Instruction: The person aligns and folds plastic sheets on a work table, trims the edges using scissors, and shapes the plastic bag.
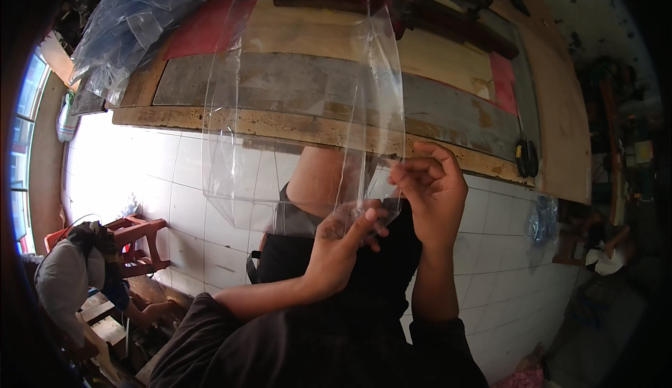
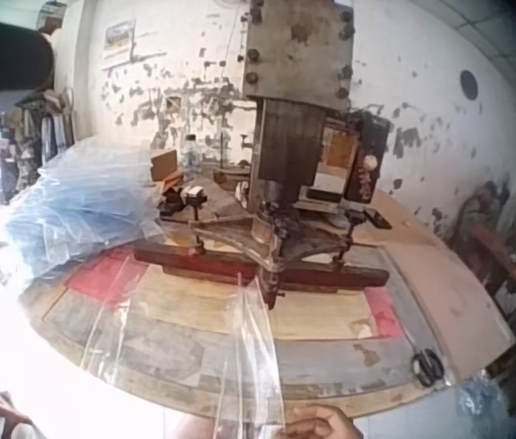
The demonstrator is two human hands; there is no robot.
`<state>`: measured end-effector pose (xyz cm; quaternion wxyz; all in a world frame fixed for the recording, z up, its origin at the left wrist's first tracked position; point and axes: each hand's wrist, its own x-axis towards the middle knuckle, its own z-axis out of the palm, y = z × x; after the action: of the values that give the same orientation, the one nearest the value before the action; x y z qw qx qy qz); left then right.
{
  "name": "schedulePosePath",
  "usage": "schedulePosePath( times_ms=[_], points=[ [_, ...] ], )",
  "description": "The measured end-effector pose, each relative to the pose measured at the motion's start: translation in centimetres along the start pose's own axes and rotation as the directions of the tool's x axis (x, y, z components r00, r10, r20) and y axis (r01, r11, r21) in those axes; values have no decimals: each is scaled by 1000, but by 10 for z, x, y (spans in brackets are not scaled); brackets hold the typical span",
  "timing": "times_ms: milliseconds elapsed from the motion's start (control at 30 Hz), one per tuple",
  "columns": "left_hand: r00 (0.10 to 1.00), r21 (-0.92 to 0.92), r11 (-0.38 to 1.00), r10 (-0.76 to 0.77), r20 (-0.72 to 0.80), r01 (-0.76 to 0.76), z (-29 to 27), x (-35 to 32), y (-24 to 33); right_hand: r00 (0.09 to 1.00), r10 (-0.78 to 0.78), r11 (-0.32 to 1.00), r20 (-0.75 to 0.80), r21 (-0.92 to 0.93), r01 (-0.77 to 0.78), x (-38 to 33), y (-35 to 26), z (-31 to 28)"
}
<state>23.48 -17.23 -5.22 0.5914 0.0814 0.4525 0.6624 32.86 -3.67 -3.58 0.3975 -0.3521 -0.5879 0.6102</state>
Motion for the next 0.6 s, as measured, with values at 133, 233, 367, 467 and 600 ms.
schedulePosePath(
  times_ms=[133,233,367,467,600],
  points=[
    [1000,10,1000,-11,18,11,-4,-10,-2,985,169,962,39,211,-173,-3,-2,-5],
    [996,-24,1000,-4,92,7,-7,-12,-5,983,177,949,51,256,-184,-5,6,-6],
    [995,-21,1000,-14,95,16,-9,-13,-9,995,97,989,3,114,-97,0,-3,1],
    [995,2,999,-35,92,35,-8,-17,-9,999,-42,998,-15,-55,41,15,-17,9],
    [992,0,999,-46,120,46,-9,-17,-12,991,-129,984,-41,-128,123,36,-23,6]
  ],
)
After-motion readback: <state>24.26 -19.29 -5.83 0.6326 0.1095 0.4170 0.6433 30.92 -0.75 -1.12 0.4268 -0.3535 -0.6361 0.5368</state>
